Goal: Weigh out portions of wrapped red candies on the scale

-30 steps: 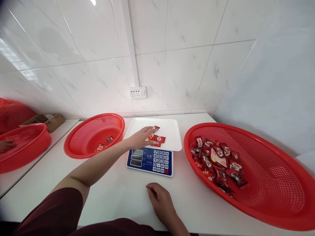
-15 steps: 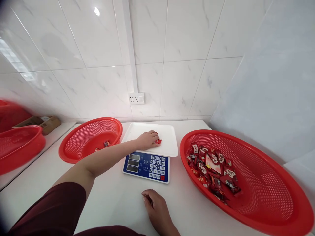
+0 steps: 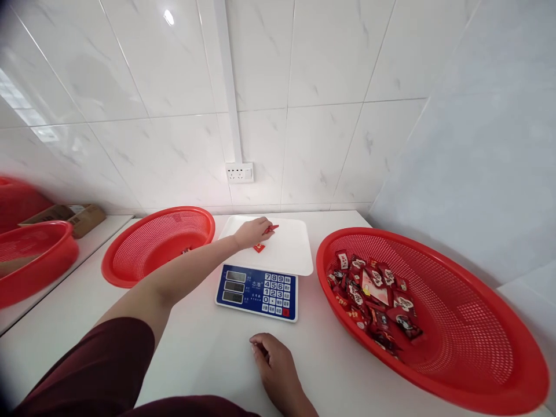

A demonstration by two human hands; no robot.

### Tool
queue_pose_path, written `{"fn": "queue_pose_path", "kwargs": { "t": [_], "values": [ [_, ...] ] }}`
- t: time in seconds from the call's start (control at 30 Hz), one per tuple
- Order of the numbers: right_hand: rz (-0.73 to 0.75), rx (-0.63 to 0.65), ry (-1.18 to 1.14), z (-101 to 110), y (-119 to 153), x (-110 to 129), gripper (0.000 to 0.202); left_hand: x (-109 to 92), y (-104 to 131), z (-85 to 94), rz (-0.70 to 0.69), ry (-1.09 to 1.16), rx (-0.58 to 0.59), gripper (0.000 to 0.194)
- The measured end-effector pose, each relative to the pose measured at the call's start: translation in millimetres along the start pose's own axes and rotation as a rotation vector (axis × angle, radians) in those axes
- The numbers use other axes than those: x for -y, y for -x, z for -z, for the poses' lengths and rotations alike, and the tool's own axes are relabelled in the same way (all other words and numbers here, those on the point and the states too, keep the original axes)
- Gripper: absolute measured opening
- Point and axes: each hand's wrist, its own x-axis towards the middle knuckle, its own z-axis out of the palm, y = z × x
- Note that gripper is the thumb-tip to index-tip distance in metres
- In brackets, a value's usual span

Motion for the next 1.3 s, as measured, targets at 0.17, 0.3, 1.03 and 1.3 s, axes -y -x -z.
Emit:
{"fn": "queue_pose_path", "kwargs": {
  "t": [0.17,0.3,1.03,1.3],
  "values": [
    [0.025,-0.072,-0.03,-2.8,0.4,-2.2,0.023,37.8,29.3,32.9,0.193,-0.026,-0.084,0.033],
    [0.039,-0.038,-0.023,-0.5,0.1,-0.8,0.023,75.6,75.4,52.6,0.35,-0.098,-0.077,0.036],
    [0.026,-0.077,-0.033,0.4,2.1,-0.2,0.022,-3.7,42.7,3.7,-0.065,0.026,0.239,0.038],
    [0.071,0.029,0.03,5.1,0.0,1.2,0.024,45.5,108.7,55.2,0.391,-0.049,0.093,0.038]
  ]
}}
